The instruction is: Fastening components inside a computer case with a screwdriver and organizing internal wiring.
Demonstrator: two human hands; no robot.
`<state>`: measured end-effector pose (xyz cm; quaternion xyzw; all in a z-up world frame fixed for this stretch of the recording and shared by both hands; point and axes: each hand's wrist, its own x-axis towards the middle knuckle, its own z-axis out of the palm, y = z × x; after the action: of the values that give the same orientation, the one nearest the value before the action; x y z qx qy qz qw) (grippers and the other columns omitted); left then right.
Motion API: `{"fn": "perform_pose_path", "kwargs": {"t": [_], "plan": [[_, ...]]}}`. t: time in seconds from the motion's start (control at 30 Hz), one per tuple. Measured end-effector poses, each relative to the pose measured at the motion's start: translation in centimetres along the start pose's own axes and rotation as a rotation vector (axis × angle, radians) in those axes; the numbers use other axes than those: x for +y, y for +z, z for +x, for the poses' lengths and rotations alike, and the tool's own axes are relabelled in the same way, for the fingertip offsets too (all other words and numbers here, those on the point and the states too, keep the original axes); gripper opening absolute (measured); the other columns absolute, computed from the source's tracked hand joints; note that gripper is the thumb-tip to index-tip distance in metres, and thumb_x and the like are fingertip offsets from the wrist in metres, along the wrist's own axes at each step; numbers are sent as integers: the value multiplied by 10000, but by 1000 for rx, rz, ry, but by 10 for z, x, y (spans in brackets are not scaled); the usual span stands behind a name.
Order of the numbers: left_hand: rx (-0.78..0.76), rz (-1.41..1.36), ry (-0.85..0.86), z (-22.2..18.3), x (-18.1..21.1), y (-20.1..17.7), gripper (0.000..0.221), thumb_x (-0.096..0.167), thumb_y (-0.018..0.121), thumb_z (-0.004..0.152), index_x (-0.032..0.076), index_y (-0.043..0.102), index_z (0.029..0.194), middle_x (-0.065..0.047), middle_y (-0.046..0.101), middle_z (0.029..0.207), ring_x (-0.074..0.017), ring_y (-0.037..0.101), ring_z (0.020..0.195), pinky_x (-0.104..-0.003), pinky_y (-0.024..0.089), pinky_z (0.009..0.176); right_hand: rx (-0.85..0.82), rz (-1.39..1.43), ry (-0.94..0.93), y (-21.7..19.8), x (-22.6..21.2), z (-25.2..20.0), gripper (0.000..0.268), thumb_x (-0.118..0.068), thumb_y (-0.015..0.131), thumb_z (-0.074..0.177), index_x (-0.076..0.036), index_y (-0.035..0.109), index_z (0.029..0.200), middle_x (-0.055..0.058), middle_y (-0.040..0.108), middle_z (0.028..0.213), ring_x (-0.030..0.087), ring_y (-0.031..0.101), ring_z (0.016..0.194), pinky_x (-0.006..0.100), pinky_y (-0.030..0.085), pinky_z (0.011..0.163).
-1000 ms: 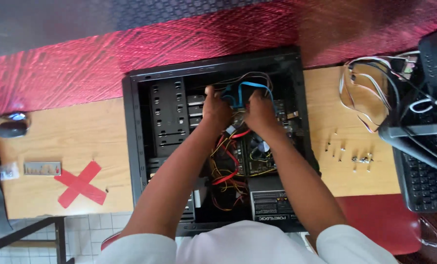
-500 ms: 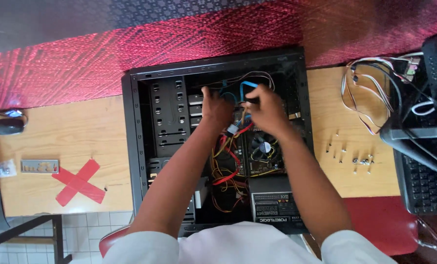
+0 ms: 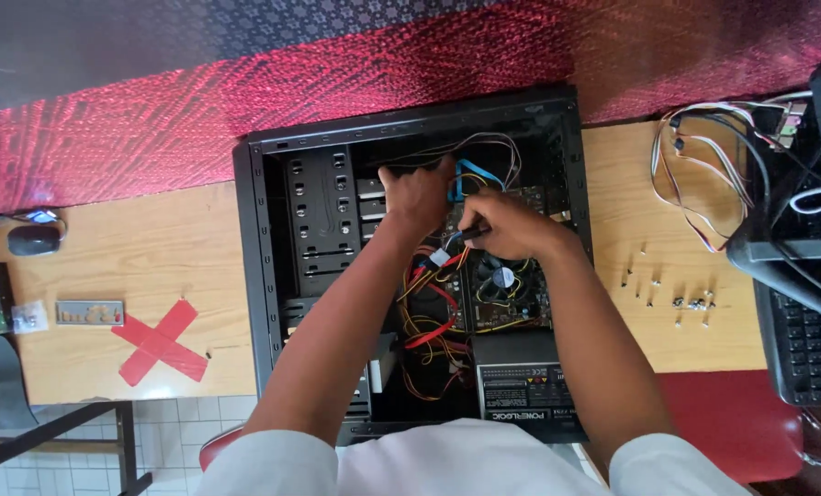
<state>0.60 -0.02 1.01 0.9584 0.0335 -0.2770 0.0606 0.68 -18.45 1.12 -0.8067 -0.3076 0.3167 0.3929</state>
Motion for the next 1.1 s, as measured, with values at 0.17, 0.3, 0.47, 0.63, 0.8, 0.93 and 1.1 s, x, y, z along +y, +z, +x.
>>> {"fn": "perform_pose_path", "kwargs": {"t": [0.17, 0.3, 0.47, 0.63, 0.8, 0.93, 1.1], "plan": [[119, -14, 81, 17, -15, 23, 397, 170, 485, 1018, 300, 502, 1393, -105, 684, 1128, -395, 698, 1075, -740, 285, 1010, 15, 40, 31, -1, 0, 3, 261, -135, 789, 852, -42, 640, 1045, 217, 629, 965, 459, 693, 917, 525, 524, 785], [55, -105, 168, 9, -17, -5, 214, 289, 627, 957, 249, 697, 1156, -85, 724, 1050, -352, 704, 1075, -749, 308, 1046, 89, 171, 123, 0, -2, 4, 274, -138, 730, 939, 14, 633, 1145, 253, 667, 937, 397, 754, 790, 508, 560, 718], [-152, 220, 204, -15, -10, -26, 328, 407, 682, 908, 232, 719, 1182, -59, 767, 1065, -297, 706, 1111, -761, 176, 1138, 101, 330, 238, -8, -24, 9, 284, -51, 651, 956, 87, 595, 1198, 257, 662, 921, 287, 768, 644, 340, 639, 522], [-164, 537, 175, -29, 14, -44, 338, 376, 707, 915, 220, 685, 1214, -69, 756, 1084, -317, 691, 1137, -766, 187, 1134, 87, 222, 267, -6, -21, 11, 227, -96, 684, 956, 28, 639, 1142, 156, 709, 835, 228, 760, 611, 291, 608, 498], [-230, 598, 83, -14, 17, -21, 504, 443, 737, 843, 226, 688, 1295, -89, 634, 1367, -342, 479, 1367, -730, 204, 1123, -103, 69, 137, -10, -16, 7, 157, -121, 739, 903, -53, 707, 1041, 192, 745, 927, 395, 751, 897, 493, 572, 733], [-127, 613, 130, 16, -17, -5, 510, 403, 764, 816, 214, 715, 1287, -62, 678, 1340, -328, 454, 1383, -675, 207, 1124, -200, 122, 74, -5, -19, 7, 153, -52, 732, 902, 7, 699, 1039, 247, 714, 960, 469, 701, 953, 537, 558, 800], [-33, 251, 192, 9, -36, -26, 690, 322, 582, 909, 287, 364, 1562, -101, 692, 1310, -346, 473, 1381, -616, 250, 1131, -176, -60, 13, 25, -23, 29, 143, -41, 675, 936, -103, 718, 1057, 122, 668, 1074, 315, 673, 1034, 430, 538, 863]]}}
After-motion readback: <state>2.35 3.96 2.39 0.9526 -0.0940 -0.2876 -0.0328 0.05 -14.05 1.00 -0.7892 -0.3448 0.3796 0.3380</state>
